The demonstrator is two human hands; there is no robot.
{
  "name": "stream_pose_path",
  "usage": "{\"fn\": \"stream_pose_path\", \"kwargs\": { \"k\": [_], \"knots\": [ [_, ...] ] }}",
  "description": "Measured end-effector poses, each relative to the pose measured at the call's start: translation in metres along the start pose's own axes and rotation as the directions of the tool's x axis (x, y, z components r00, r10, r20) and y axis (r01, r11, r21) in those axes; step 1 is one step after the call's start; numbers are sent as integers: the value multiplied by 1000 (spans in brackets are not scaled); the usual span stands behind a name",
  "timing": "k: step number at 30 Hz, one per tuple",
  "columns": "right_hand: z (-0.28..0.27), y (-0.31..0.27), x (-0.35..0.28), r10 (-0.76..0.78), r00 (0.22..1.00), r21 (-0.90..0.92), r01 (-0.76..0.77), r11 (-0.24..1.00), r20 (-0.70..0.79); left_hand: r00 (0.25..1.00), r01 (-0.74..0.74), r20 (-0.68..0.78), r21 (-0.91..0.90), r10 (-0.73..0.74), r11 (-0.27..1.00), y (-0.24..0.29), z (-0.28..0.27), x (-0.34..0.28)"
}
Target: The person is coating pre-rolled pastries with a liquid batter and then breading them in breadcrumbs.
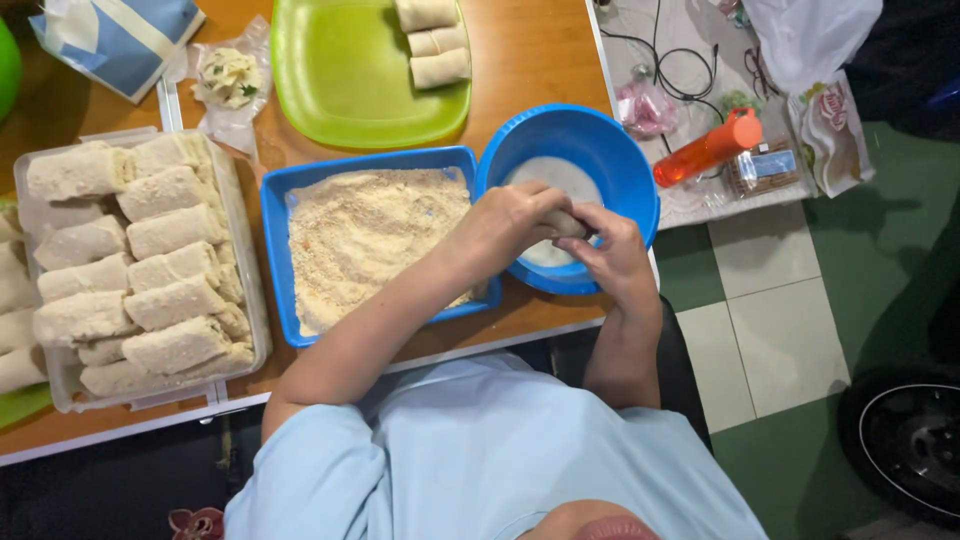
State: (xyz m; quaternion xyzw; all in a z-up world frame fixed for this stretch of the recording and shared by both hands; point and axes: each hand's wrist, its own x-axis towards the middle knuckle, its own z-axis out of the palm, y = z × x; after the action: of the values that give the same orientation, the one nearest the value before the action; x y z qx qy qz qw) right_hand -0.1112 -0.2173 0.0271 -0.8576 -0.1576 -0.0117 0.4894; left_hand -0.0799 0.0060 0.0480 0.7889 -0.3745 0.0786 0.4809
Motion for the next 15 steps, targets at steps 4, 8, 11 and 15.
{"fn": "stream_pose_path", "kwargs": {
  "k": [4, 8, 11, 15],
  "knots": [
    [-1, -7, -2, 22, 999, -61, -25, 998, -39, 996, -24, -93, -95, 15, 995, -2, 2, -6],
    [2, -11, -2, -2, 998, -69, -2, 998, -55, 995, -2, -101, -98, -8, 995, 5, -2, -9],
    [4, -12, 0, -13, 998, -75, 8, 997, -58, 994, 31, -100, -73, -39, 997, 5, -1, -10],
    [4, -12, -1, -19, 998, -91, 13, 996, -63, 994, 46, -97, -92, -55, 995, 6, 0, -11]
  ]
}}
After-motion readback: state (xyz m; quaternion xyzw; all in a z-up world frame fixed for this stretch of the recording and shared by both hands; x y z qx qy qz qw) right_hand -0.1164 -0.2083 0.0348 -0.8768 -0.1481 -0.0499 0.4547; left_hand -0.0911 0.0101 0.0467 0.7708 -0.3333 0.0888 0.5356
